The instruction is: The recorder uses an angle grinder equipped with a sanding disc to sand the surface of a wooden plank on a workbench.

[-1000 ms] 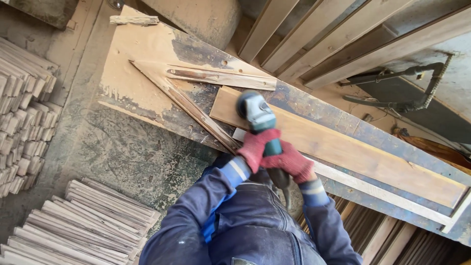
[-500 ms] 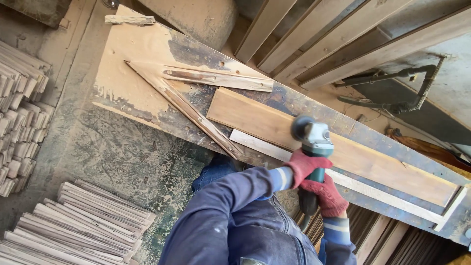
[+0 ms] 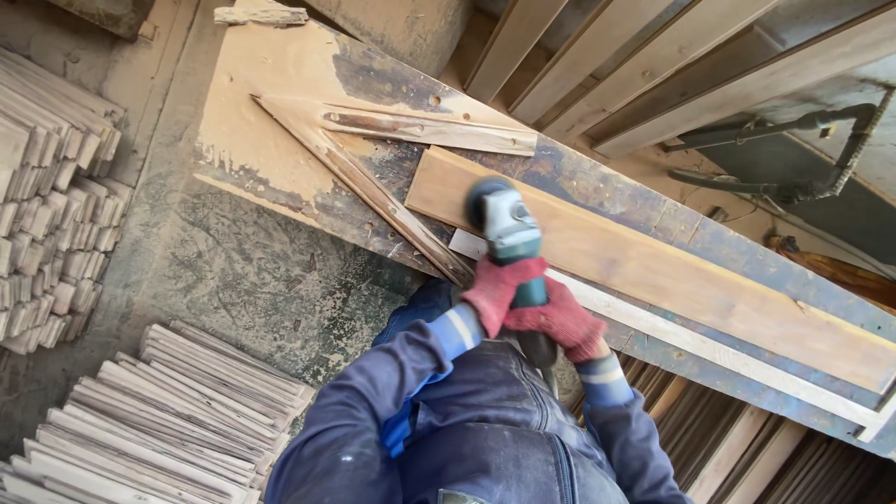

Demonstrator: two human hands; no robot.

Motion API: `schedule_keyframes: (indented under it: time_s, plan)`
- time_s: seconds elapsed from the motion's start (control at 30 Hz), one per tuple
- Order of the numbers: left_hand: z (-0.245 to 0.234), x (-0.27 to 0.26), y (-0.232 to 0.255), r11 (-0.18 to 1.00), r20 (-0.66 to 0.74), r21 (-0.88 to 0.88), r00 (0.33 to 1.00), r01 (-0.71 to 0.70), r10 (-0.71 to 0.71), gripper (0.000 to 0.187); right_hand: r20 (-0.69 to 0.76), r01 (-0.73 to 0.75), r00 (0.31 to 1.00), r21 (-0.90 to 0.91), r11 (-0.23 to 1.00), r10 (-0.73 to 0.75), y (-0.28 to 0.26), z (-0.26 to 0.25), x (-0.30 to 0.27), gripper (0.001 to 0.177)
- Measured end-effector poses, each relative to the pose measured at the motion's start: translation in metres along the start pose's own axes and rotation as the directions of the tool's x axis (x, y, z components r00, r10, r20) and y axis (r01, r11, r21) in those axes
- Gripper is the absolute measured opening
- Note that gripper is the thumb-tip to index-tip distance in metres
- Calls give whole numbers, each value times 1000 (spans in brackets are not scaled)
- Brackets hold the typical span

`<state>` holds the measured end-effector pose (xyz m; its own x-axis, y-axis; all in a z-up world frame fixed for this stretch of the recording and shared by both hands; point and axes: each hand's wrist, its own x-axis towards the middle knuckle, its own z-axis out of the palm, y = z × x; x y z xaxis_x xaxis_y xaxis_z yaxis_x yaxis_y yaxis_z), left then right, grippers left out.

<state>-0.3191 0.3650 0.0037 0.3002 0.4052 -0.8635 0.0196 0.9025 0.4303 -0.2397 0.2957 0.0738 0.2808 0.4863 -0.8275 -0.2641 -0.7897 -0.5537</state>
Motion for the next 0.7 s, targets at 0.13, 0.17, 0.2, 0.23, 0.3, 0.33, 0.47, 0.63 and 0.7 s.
schedule_keyframes:
  time_s: [0.13, 0.17, 0.2, 0.23, 0.3, 0.33, 0.47, 0.63, 0.7]
  plan:
    - [-27, -5, 23, 998, -52, -47, 998, -49, 46, 48, 69, 28, 997, -70, 997, -23, -21, 21, 13, 71]
    - [-27, -5, 26, 997, -36, -59, 998, -46, 44, 46, 71, 33, 997, -86, 996, -27, -25, 21, 11, 70]
    - [-27, -5, 29, 997, -19, -70, 999, -42, 41, 44, 73, 38, 997, -102, 994, -31, -29, 21, 10, 70]
    - [-16, 0, 19, 997, -15, -70, 999, -42, 41, 44, 69, 38, 997, -103, 994, -31, -25, 14, 3, 70]
    - [4, 9, -3, 1000, 55, -30, 998, 10, -8, 53, -45, -31, 999, -31, 999, 29, -16, 0, -10, 69]
    - [22, -4, -1, 999, 59, -30, 998, 16, -14, 53, -51, -35, 998, -32, 999, 34, -7, -9, -16, 69]
    - [67, -14, -44, 975, 187, 211, 976, 71, -111, 58, -198, -124, 971, 81, 989, 138, 43, -45, -32, 62]
    - [71, -13, -64, 974, 238, 215, 964, 67, -119, 66, -265, -109, 953, 151, 982, 146, 77, -60, -27, 61]
    - [59, -14, -53, 973, 227, 220, 967, 65, -116, 59, -223, -101, 967, 101, 990, 121, 62, -50, -28, 59]
